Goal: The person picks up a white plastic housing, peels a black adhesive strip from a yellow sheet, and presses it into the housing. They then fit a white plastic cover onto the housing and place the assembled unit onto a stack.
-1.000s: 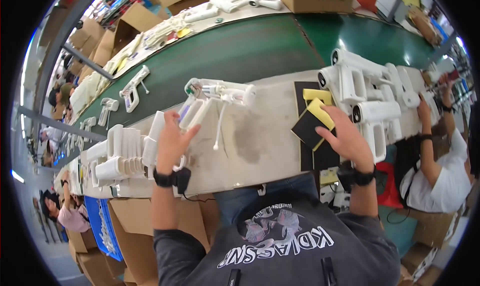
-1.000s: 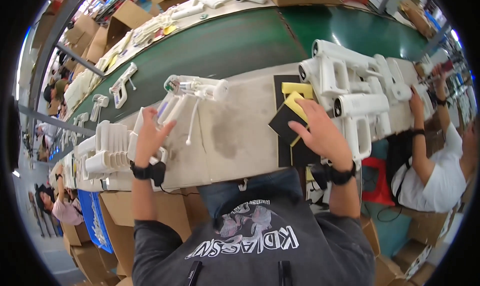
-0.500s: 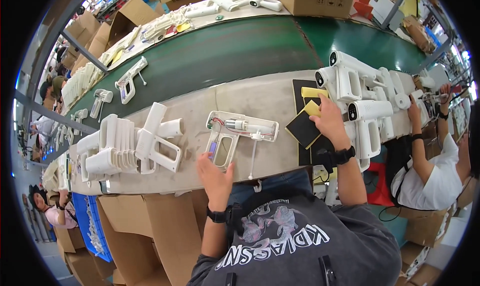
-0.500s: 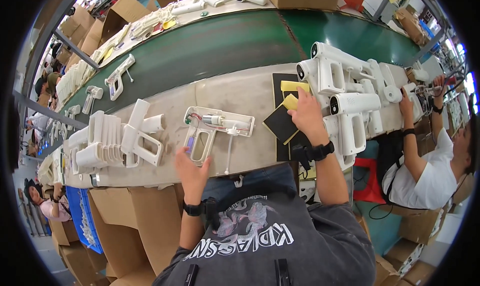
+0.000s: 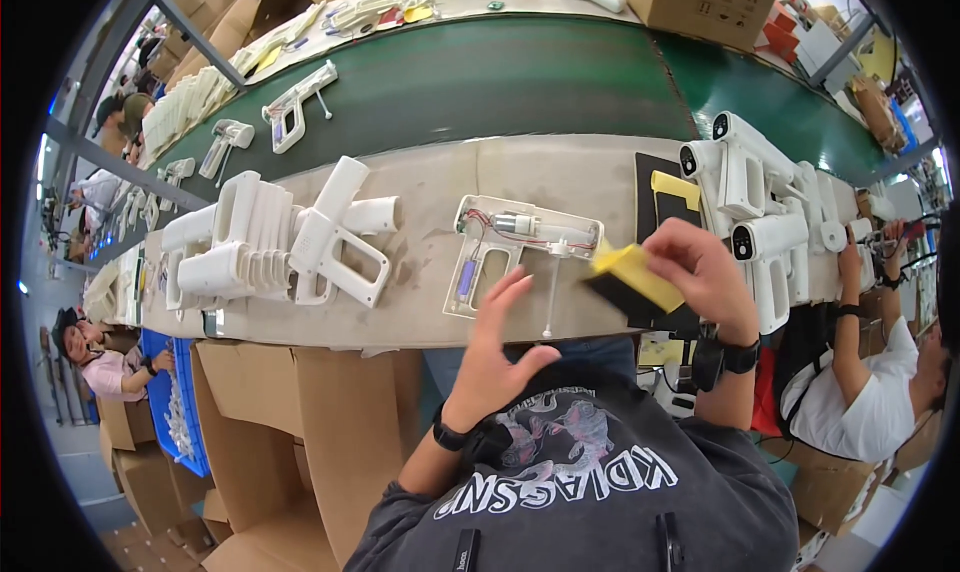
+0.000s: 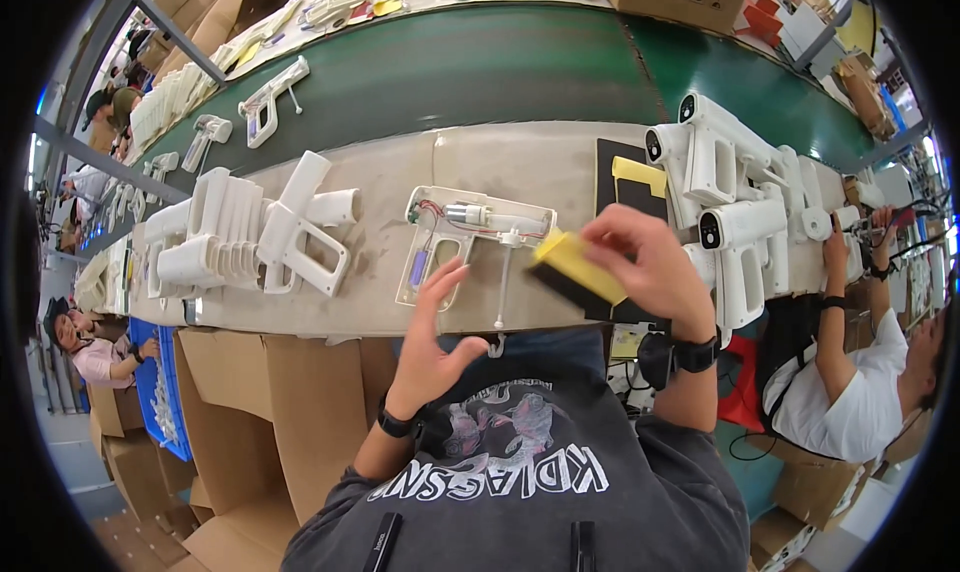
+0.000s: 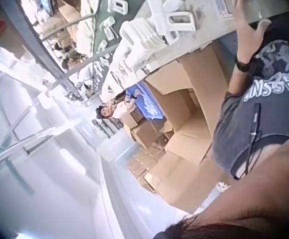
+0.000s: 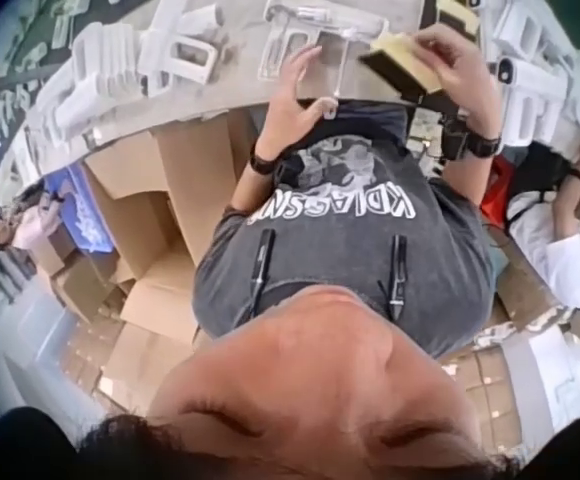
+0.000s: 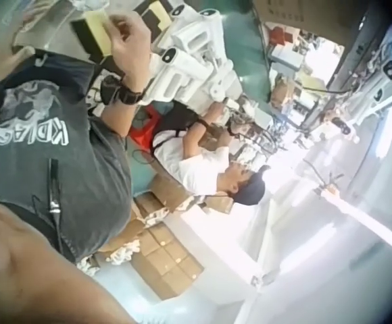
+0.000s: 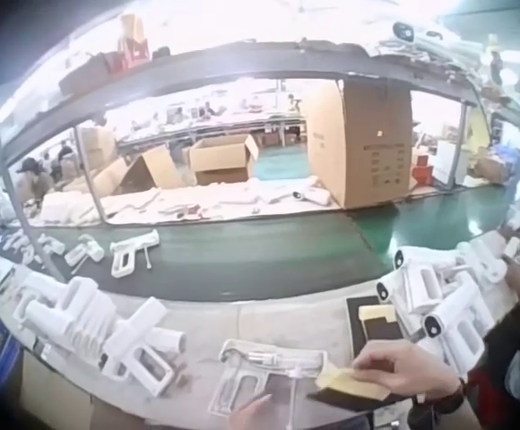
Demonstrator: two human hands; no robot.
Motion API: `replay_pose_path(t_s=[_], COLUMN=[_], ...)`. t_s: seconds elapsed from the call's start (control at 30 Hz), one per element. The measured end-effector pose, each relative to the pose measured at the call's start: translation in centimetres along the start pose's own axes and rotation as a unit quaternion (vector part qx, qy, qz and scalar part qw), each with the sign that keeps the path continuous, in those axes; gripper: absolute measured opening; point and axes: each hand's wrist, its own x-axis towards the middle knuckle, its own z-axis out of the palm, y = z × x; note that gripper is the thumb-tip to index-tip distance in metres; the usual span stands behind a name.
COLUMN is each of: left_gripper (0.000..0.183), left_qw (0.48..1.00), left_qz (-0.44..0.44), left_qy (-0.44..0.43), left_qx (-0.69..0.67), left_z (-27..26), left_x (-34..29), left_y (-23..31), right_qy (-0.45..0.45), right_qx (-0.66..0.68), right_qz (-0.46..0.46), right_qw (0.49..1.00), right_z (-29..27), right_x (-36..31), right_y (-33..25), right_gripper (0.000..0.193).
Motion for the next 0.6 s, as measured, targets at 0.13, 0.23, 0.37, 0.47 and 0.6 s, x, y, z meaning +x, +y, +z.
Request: replay_pose_path(t_s=[0.13, 0.23, 0.37, 0.47, 0.6], left_gripper=[0.057, 0.046, 0.037, 0.035, 0.03], left_qw=[0.987, 0.978, 0.969, 0.966, 0.946], left_qz=[-0.084, -0.132, -0.153, -0.154, -0.19], left_qy=[-0.107, -0.08, 0.043, 0.1, 0.138], left_qx=[-0.088, -0.14, -0.191, -0.182, -0.223], left_z=[0.4, 0.4, -0.8, -1.4, -1.9], left_x=[0.8, 0.4, -0.4, -0.9, -1.9], left_y=[2.1, 0.4, 0.0, -0.9, -1.9], right_qy=[-0.131, -0.033, 0.113, 0.022, -0.049], right_qx=[0.142, 0.065, -0.106, -0.066, 0.013], right_qz=[-0.036, -0.014, -0.184, -0.204, -0.126], right_qw=[0.981, 0.997, 0.971, 0.977, 0.991], right_z=[3.3, 6.1, 9.1, 10.6, 12.7], right_x=[2.2, 4.2, 3.8, 2.7, 3.1], right_y=[-0.8, 0.0, 0.1, -0.4, 0.5], right_gripper=[0.012, 0.015, 0.018, 0.019, 0.026])
